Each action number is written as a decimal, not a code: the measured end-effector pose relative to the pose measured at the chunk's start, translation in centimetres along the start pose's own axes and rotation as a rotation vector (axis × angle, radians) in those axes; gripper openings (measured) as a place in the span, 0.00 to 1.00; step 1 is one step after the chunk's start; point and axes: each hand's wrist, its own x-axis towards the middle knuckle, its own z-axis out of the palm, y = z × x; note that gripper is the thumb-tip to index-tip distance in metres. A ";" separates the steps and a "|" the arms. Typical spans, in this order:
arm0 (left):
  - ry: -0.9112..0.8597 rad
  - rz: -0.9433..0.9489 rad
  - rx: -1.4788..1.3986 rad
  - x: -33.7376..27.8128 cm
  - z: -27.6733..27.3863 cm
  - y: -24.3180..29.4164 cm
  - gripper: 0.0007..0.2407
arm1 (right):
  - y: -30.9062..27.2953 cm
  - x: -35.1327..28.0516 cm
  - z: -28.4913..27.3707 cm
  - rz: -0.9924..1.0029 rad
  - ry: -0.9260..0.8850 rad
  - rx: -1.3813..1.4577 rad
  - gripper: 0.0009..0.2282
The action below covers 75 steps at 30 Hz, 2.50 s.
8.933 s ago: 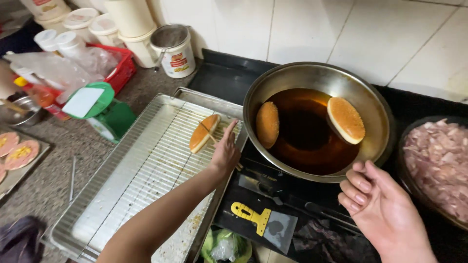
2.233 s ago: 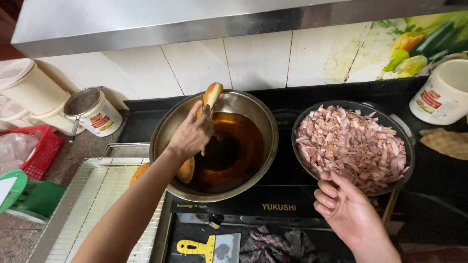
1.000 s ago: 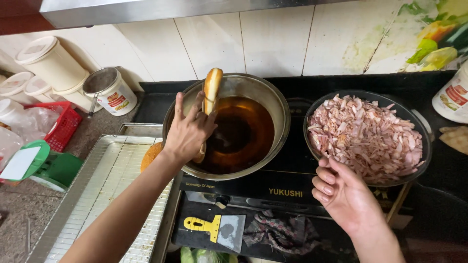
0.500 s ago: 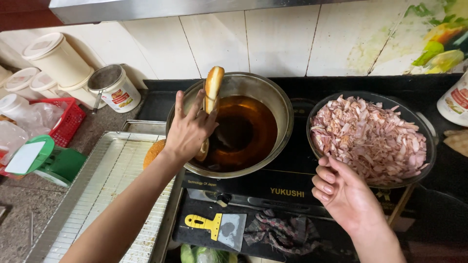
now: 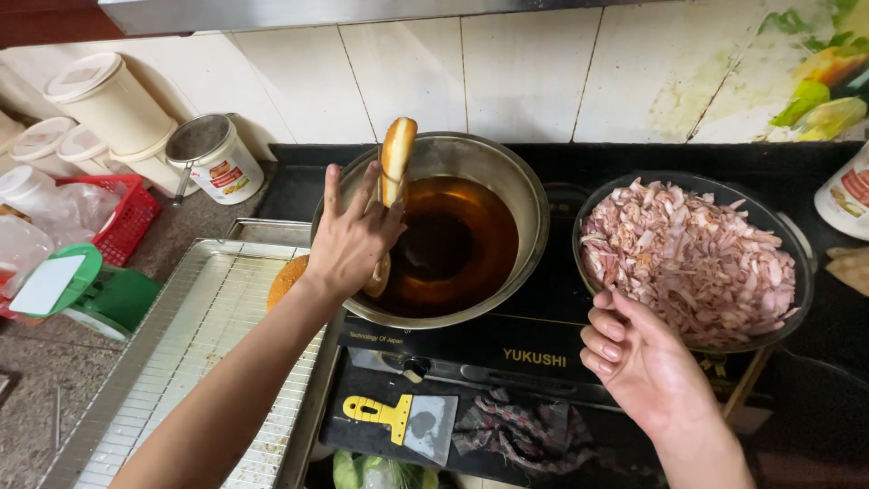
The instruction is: Frying buns, stirring meat, and checking on bread inside a commercial oven.
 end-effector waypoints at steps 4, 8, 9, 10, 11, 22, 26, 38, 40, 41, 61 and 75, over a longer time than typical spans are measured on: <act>-0.048 -0.014 0.006 -0.1 -0.1 -0.1 0.25 | 0.1 0.0 0.4 -0.009 0.027 -0.034 0.07; -0.034 -0.024 -0.018 -0.1 -0.5 -0.2 0.24 | 0.3 0.3 0.2 0.000 -0.018 0.007 0.08; -0.032 -0.022 -0.018 -0.2 -0.5 -0.2 0.23 | 0.3 0.3 0.2 0.002 -0.031 0.015 0.09; -0.034 -0.025 -0.016 -0.3 -0.5 -0.2 0.23 | 0.4 0.4 0.2 0.005 -0.034 0.013 0.09; -0.036 -0.030 -0.031 -0.3 -0.4 -0.2 0.23 | 0.4 0.5 0.2 0.014 -0.034 0.014 0.08; 0.023 -0.056 -0.042 -0.9 -0.5 -0.6 0.19 | 0.8 1.0 0.2 0.032 -0.013 -0.011 0.08; -0.039 -0.051 -0.033 -1.1 -0.4 -0.8 0.23 | 0.9 1.1 0.6 0.026 -0.007 -0.017 0.08; 0.046 -0.115 0.001 -1.3 -1.1 -1.9 0.25 | 1.1 1.2 1.2 0.046 -0.043 -0.006 0.08; 0.116 -0.143 -0.009 -1.8 -2.3 -2.9 0.21 | 1.3 1.0 1.9 0.064 -0.048 -0.006 0.08; 0.106 -0.176 0.058 -2.2 -2.6 -3.5 0.21 | 1.4 0.8 2.3 0.068 -0.092 0.012 0.08; -0.865 0.153 0.580 -23.0 4.5 -9.8 0.19 | 6.9 3.0 9.8 0.185 -0.259 -0.025 0.10; -1.042 0.168 0.431 -15.7 11.6 -7.4 0.08 | 9.4 4.0 5.9 0.111 -0.207 -0.063 0.14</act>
